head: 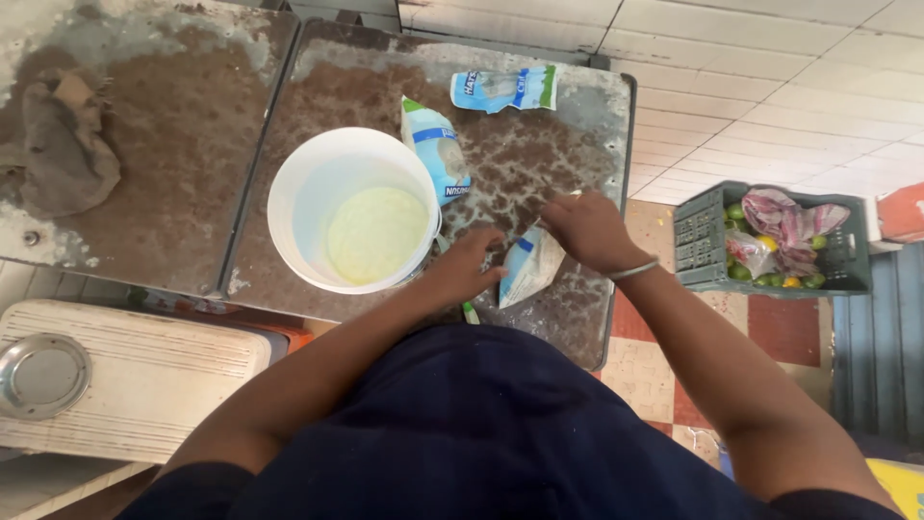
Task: Opening packets of curd with a knife and pouring them into a white bowl.
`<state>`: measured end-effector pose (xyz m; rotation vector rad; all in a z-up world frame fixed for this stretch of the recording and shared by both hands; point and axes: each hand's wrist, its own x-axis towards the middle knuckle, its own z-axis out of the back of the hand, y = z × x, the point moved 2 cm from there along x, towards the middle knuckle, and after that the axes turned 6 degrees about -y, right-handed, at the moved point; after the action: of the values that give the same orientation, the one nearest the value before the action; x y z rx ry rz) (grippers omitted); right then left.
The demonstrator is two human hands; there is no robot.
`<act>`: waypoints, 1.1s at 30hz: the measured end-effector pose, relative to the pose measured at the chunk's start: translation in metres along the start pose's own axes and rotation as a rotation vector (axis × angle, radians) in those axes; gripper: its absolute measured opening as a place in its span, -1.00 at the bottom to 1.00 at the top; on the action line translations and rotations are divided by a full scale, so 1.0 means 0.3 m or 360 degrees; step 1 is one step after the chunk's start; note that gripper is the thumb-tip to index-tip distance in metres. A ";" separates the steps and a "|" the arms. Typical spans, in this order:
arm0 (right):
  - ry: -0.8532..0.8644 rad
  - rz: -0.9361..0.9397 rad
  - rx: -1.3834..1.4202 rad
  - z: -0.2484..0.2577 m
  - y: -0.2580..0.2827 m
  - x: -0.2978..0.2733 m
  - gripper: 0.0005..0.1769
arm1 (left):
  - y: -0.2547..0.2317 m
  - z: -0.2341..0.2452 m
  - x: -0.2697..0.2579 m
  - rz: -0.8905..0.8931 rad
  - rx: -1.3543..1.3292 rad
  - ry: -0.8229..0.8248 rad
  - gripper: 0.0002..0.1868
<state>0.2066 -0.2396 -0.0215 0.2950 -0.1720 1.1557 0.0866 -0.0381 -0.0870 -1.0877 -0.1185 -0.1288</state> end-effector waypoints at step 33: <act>-0.0119 -0.1250 0.1027 -0.427 0.304 -0.350 -0.62 | 0.093 -0.074 0.213 -0.0124 0.0337 -0.0368 -0.70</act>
<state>0.0792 -0.2569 -0.1600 0.8874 0.2499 0.3852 0.1550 -0.0480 -0.1115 -0.8839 -0.3747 -0.0580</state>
